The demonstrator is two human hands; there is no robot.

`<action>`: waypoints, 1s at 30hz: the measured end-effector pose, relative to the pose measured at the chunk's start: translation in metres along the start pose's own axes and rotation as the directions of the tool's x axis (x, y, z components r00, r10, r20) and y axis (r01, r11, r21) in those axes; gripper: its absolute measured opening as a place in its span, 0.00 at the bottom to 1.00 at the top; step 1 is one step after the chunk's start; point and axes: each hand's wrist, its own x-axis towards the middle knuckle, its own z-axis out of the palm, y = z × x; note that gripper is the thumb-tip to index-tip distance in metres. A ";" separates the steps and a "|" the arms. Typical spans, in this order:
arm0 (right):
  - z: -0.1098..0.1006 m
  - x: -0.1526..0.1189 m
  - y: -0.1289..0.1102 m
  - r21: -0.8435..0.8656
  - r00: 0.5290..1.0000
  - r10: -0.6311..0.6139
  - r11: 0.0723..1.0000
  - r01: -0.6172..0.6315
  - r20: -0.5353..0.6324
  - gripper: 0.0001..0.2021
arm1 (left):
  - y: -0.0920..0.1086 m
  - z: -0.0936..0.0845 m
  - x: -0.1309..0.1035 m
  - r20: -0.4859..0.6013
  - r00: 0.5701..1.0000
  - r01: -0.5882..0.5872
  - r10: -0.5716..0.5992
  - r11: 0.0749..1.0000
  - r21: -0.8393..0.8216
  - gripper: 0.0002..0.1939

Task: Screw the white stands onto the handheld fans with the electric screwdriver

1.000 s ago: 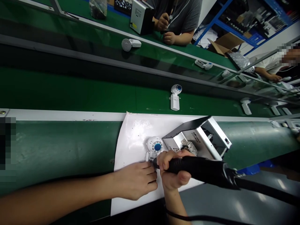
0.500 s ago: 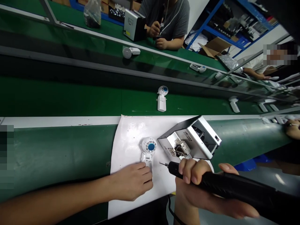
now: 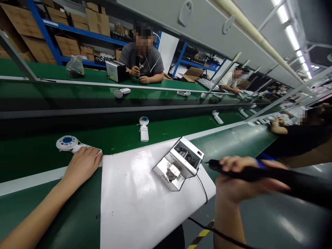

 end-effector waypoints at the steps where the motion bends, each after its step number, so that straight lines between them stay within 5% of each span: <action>1: 0.003 0.001 0.004 -0.028 0.999 -0.029 0.999 0.029 0.014 0.34 | -0.004 -0.002 -0.003 0.016 1.000 0.007 -0.008 1.000 0.026 0.26; 6: 0.002 0.001 -0.015 -0.005 0.973 -0.192 0.981 0.193 -0.125 0.27 | 0.015 -0.041 0.016 -0.132 0.991 0.026 -0.015 0.996 0.086 0.30; 9: 0.005 0.003 -0.027 0.006 0.963 -0.219 0.975 0.223 -0.157 0.25 | 0.055 -0.053 0.054 -0.144 0.976 -0.179 0.163 0.979 -0.102 0.22; 13: 0.016 -0.002 -0.008 0.059 0.977 -0.211 0.975 0.212 -0.027 0.30 | 0.105 -0.026 0.105 -0.071 0.948 -0.318 0.310 0.935 -0.160 0.17; 18: 0.009 -0.017 0.009 0.099 1.000 -0.008 0.995 0.009 -0.010 0.31 | 0.118 -0.008 0.133 -0.027 0.936 -0.348 0.351 0.911 -0.219 0.12; 21: -0.007 -0.025 -0.003 0.123 0.997 0.023 0.992 -0.014 -0.075 0.30 | 0.120 -0.029 0.110 -0.052 0.934 -0.355 0.354 0.898 -0.259 0.14; 24: -0.019 -0.035 -0.015 0.145 0.991 0.076 0.988 -0.060 -0.106 0.33 | 0.134 -0.049 0.051 -0.068 0.924 -0.379 0.376 0.879 -0.291 0.13; 30: -0.010 -0.070 -0.012 0.328 0.953 0.303 0.898 -0.292 0.020 0.38 | 0.174 -0.032 -0.072 -0.062 0.800 -0.582 0.597 0.744 -0.328 0.12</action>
